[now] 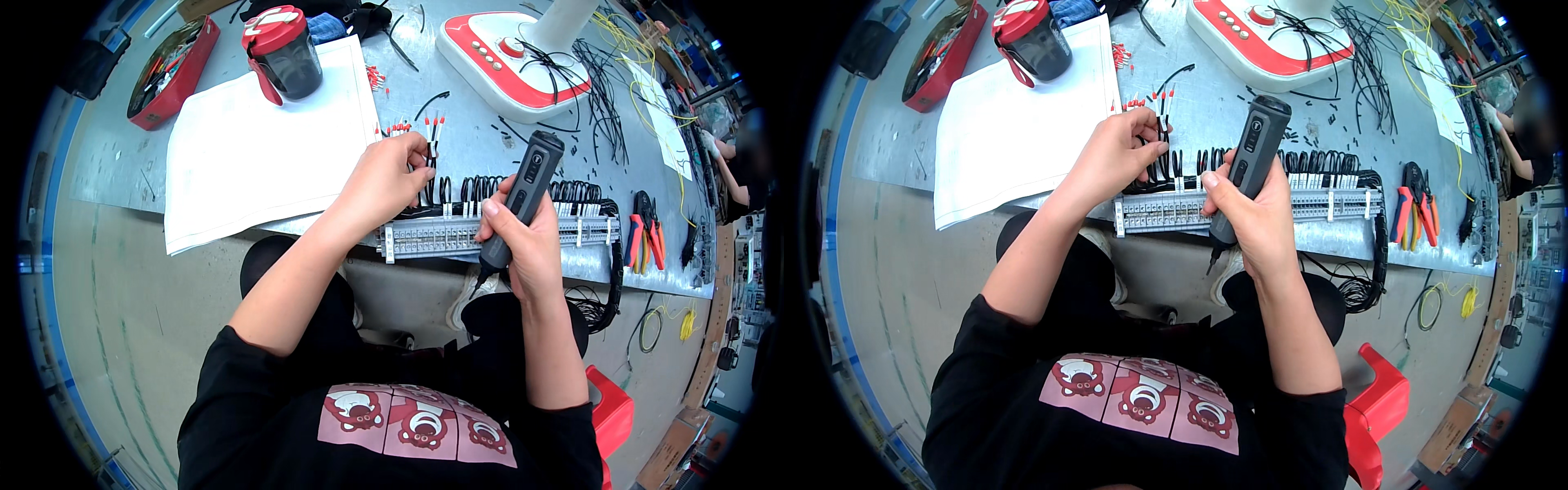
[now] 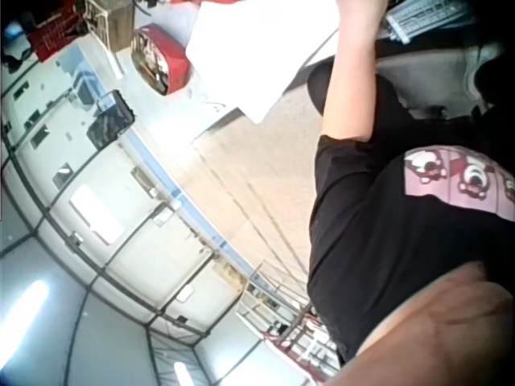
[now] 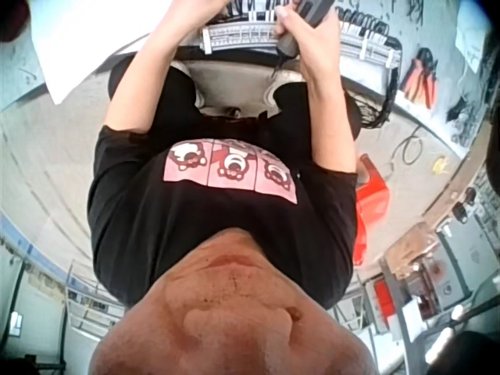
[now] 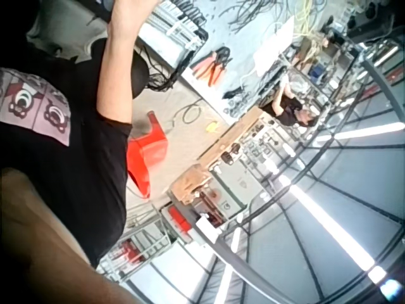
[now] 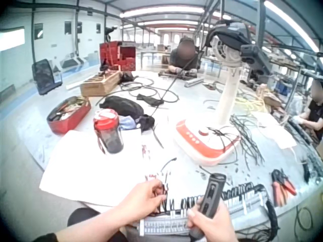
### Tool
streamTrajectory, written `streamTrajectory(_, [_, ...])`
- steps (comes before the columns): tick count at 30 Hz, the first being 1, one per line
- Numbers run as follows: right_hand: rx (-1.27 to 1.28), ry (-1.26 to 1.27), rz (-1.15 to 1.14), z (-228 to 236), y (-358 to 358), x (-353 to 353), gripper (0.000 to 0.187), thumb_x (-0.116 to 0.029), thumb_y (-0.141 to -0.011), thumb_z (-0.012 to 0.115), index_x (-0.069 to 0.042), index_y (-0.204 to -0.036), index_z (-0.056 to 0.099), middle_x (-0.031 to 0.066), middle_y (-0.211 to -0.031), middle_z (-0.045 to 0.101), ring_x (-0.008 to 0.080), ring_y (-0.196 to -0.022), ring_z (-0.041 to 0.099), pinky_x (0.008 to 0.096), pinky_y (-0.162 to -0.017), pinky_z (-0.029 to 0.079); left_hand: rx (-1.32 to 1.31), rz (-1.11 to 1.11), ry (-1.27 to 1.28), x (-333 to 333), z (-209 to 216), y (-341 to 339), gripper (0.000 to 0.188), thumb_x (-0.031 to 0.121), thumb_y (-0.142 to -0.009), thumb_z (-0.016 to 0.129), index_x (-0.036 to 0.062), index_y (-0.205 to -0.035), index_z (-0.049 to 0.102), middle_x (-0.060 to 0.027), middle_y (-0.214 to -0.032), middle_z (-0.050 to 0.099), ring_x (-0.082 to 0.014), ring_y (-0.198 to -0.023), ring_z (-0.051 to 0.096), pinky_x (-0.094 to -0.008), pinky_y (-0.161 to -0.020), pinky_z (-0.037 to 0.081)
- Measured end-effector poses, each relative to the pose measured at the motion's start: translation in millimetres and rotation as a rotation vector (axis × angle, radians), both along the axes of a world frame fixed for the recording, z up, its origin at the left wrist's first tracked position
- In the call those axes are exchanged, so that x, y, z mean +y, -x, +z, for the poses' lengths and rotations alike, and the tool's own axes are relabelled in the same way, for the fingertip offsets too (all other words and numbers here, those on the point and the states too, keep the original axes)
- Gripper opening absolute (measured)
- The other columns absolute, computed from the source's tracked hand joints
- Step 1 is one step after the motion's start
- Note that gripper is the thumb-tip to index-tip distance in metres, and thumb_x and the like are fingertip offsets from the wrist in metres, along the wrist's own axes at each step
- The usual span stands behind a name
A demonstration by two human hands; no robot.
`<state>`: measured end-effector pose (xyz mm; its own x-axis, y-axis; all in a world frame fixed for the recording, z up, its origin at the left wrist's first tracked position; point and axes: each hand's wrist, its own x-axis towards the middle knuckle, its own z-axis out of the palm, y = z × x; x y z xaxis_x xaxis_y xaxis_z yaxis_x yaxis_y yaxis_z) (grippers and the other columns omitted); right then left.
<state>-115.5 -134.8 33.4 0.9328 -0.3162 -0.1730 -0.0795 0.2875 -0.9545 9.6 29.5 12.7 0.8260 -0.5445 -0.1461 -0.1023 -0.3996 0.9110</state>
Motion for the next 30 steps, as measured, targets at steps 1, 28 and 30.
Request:
streamTrajectory(1, [-0.001,0.002,-0.001,-0.8,0.1,0.0,0.033,-0.004,-0.087,0.071,-0.002,-0.11,0.048,0.0049,-0.083,0.059,0.0114,-0.067,0.059,0.027,-0.064,0.05,0.017,-0.003,0.024,0.0,-0.9,-0.1,0.019,0.007,-0.089,0.069,-0.0048,-0.099,0.058,-0.0049,-0.079,0.063,-0.0085,-0.058,0.059,-0.025,-0.052,0.049])
streamTrajectory(28, [0.019,0.057,0.012,-1.3,0.4,-1.3,0.027,-0.005,-0.09,0.067,-0.002,-0.108,0.048,0.0055,-0.081,0.057,0.0122,-0.066,0.058,0.0288,-0.063,0.053,0.075,0.132,0.465,7.8,-5.6,-4.1,0.014,0.01,-0.093,0.068,0.0006,-0.101,0.061,-0.0042,-0.082,0.069,-0.0087,-0.075,0.069,-0.0186,-0.058,0.048])
streamTrajectory(30, [0.018,0.044,0.014,-1.9,0.4,-1.6,0.028,-0.005,-0.089,0.068,-0.002,-0.108,0.048,0.0052,-0.081,0.058,0.0119,-0.066,0.059,0.0282,-0.064,0.052,0.044,0.139,0.453,9.0,-5.5,-4.7,0.016,0.009,-0.092,0.068,0.0,-0.103,0.062,-0.0044,-0.083,0.069,-0.0089,-0.075,0.069,-0.0187,-0.059,0.048])
